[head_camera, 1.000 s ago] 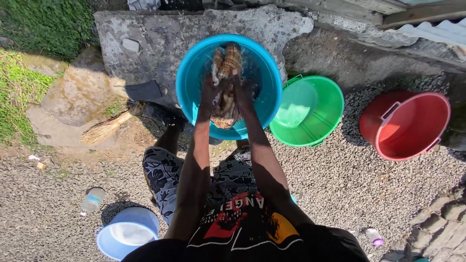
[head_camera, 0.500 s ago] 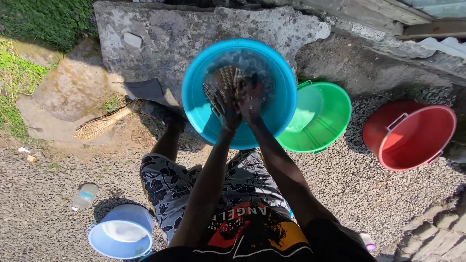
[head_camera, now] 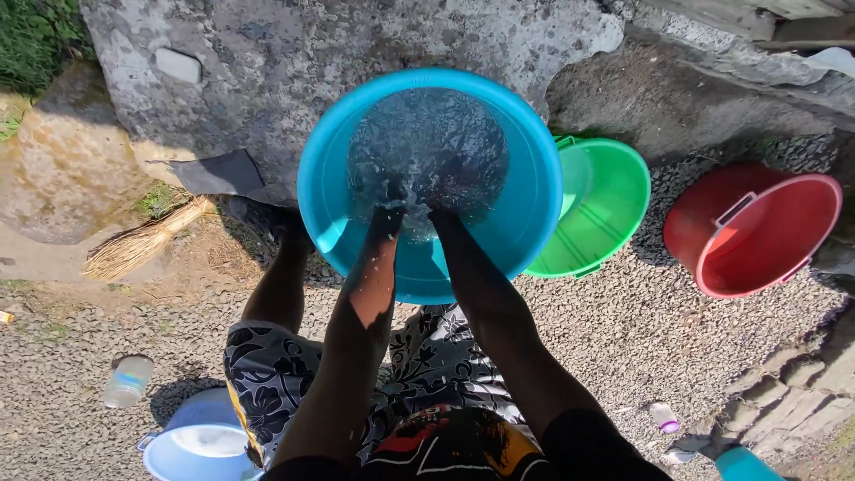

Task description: The person is seen washing clothes in a bucket.

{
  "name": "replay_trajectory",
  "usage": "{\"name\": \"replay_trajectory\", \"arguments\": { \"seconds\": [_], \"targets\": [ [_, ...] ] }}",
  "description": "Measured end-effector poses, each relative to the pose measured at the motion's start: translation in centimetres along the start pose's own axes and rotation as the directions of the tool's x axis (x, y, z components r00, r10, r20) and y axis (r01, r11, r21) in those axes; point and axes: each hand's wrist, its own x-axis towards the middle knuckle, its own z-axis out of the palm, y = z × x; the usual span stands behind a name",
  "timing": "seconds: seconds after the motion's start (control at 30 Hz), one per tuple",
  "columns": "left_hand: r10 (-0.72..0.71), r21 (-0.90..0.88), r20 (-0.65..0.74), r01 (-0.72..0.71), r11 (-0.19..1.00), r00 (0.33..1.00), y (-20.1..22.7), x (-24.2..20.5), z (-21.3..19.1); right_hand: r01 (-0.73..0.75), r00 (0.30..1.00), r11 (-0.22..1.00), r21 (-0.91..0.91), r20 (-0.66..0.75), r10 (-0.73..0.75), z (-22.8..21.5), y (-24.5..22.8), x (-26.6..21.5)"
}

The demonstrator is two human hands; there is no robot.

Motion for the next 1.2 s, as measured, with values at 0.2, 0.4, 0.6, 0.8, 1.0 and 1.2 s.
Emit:
{"name": "replay_trajectory", "arguments": {
  "seconds": [0.2, 0.4, 0.6, 0.8, 1.0, 1.2],
  "targets": [
    [-0.027, -0.054, 0.004, 0.028, 0.998, 1.0, 3.1, -4.1, -3.2, -0.139, 0.99, 0.965, 0.222, 0.026, 0.137, -4.0, -2.5, 6.8],
    [-0.234, -0.994, 0.105, 0.104, -0.016, 0.967, 7.8, -12.4, -9.8, -0.196, 0.979, 0.884, 0.425, 0.031, 0.202, -6.7, -1.8, 3.6],
    [0.3, -0.597, 0.297, 0.422, -0.683, 0.906, 7.4, -14.7, -25.0, -0.341, 0.927, 0.732, 0.59, 0.339, 0.159, -26.9, -12.3, 4.6],
    [0.327, -0.817, 0.171, 0.319, -0.481, 0.929, 9.6, -21.0, -41.3, 0.0, 0.961, 0.735, 0.678, 0.203, -0.188, -40.4, -19.9, 4.3],
    [0.097, -0.99, -0.037, -0.023, -0.139, 0.995, 3.8, -12.8, -27.2, 0.212, 0.908, 0.67, 0.711, 0.109, -0.404, -35.5, -16.5, 2.9],
    [-0.003, -0.946, -0.264, -0.258, 0.196, 0.965, 0.5, -9.7, -21.6, -0.13, 0.991, 0.772, 0.622, 0.047, 0.129, -22.2, -11.2, 1.4]
  ]
}}
